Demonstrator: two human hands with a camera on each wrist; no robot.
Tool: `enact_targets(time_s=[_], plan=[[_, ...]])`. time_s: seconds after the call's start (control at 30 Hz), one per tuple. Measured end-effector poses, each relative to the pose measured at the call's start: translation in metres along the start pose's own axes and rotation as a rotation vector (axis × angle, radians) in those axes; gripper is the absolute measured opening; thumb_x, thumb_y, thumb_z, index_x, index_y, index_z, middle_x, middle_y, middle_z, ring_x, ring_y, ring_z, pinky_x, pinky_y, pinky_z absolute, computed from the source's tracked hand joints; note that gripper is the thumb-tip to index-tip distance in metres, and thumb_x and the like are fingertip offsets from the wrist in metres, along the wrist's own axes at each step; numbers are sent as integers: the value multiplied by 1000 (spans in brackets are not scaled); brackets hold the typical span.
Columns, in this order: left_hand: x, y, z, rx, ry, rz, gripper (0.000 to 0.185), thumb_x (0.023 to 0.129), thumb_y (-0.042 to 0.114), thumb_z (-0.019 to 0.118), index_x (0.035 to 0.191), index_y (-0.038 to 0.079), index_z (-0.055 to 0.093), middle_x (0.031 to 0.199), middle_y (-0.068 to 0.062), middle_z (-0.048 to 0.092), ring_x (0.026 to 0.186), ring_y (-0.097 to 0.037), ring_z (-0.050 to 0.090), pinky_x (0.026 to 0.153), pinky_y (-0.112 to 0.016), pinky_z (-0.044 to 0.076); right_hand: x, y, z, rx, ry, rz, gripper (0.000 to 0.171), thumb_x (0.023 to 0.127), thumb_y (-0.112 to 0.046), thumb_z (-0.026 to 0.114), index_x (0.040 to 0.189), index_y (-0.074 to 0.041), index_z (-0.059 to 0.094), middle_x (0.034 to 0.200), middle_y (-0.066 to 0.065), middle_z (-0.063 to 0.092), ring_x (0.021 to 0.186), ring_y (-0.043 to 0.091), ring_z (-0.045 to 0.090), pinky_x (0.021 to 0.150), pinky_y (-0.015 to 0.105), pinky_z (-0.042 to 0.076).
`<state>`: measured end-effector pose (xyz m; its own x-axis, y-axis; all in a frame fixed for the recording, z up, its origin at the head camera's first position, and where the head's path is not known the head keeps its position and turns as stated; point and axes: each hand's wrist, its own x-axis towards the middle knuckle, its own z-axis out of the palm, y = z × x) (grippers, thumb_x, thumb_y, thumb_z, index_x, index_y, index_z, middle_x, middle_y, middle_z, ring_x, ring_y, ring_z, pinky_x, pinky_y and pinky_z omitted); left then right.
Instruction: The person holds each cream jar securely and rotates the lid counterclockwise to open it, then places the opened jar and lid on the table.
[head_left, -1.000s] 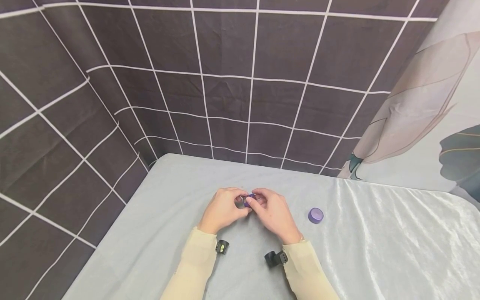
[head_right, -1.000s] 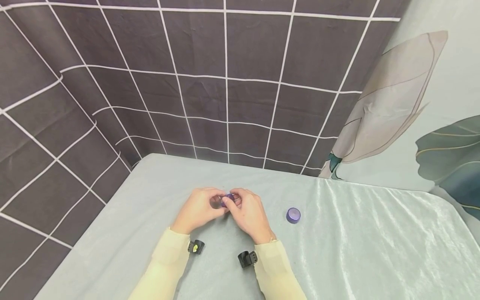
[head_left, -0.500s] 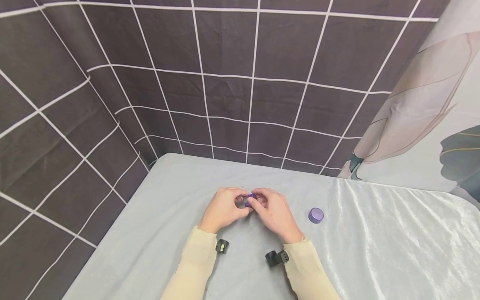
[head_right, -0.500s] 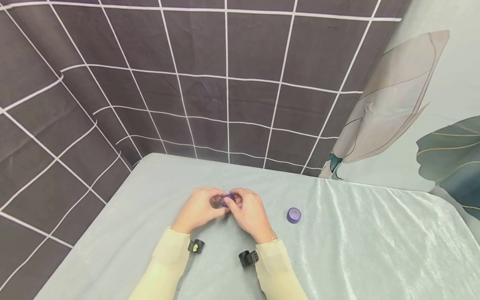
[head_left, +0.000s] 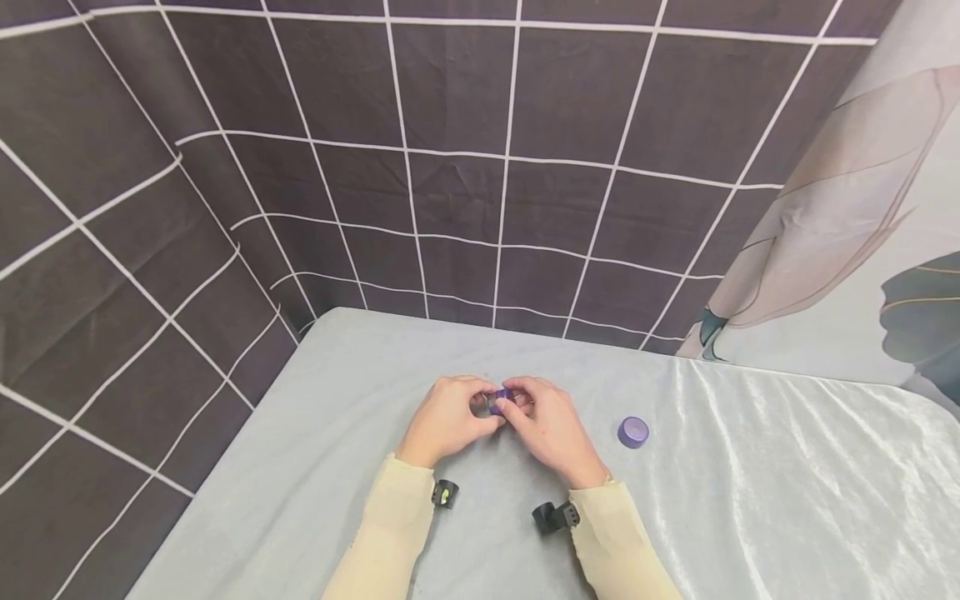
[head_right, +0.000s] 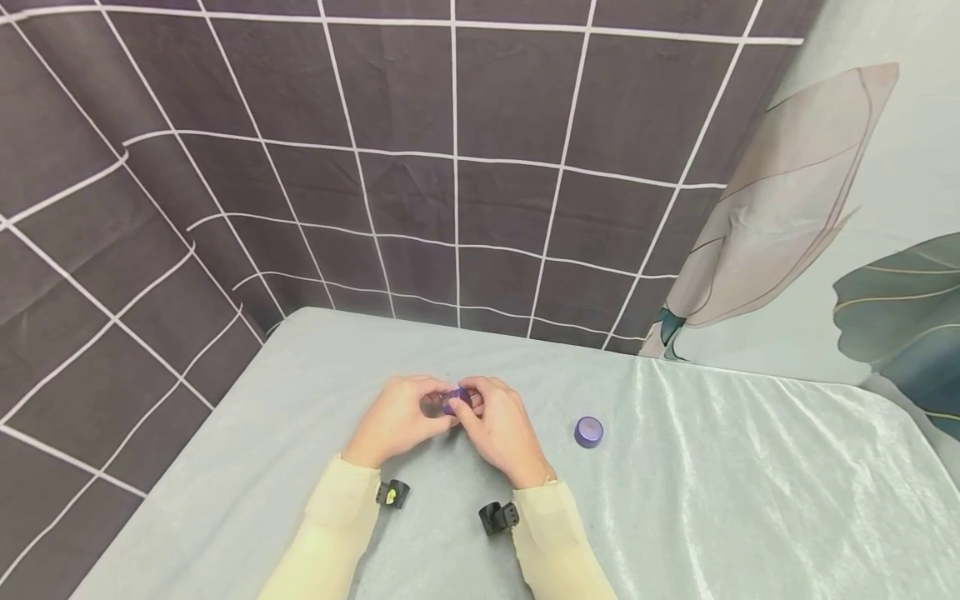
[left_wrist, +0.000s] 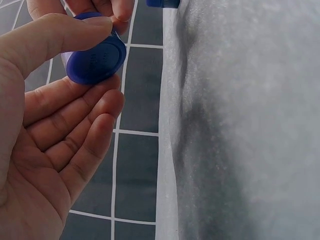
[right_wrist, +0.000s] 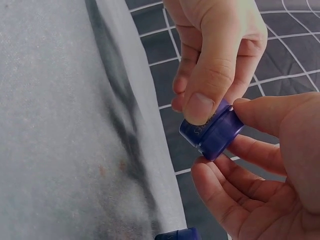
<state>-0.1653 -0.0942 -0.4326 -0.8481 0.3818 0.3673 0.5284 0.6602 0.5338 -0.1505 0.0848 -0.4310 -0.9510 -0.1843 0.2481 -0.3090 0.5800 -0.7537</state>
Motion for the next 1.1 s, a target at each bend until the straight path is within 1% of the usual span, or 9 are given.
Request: enact_targets(time_s=[0.17,0.33,0.77,0.97,1.1], plan=[[0,0,0,8,0,6,28,74,19,85,99,9,77,89,3,72,76,-9,61,71,-25,51,0,-1,-1,-3,-3,-16,27,90,-17,75,113,-3,71,89,0,66,74,5,64,74,33,53],[-1,0,-1,-3,4,5,26,74,18,84,98,11,77,86,5,70,75,-8,60,70,-25,51,0,-2,-1,-6,-7,-27,27,89,-16,75,113,-3,71,89,0,65,75,5,64,74,32,52],[0,-1,-2,6,-13,-3,28,75,19,82,101,11,78,90,3,72,76,-7,59,71,-25,51,-1,-2,-1,-13,-11,-62,27,90,-15,74,113,-2,70,90,0,66,76,7,63,76,33,52],[-1,-1,-2,-5,-9,-4,27,74,18,82,100,11,78,90,4,72,75,-7,60,71,-26,51,0,-1,-1,-18,-12,-80,26,89,-13,74,113,-2,70,90,0,66,76,8,62,76,33,51],[-1,-2,-2,-9,-8,-4,28,74,18,83,100,11,78,92,3,73,76,-7,61,72,-26,52,-1,-1,-1,-19,-12,-86,26,89,-13,74,112,-2,70,91,1,66,77,8,62,77,33,51]])
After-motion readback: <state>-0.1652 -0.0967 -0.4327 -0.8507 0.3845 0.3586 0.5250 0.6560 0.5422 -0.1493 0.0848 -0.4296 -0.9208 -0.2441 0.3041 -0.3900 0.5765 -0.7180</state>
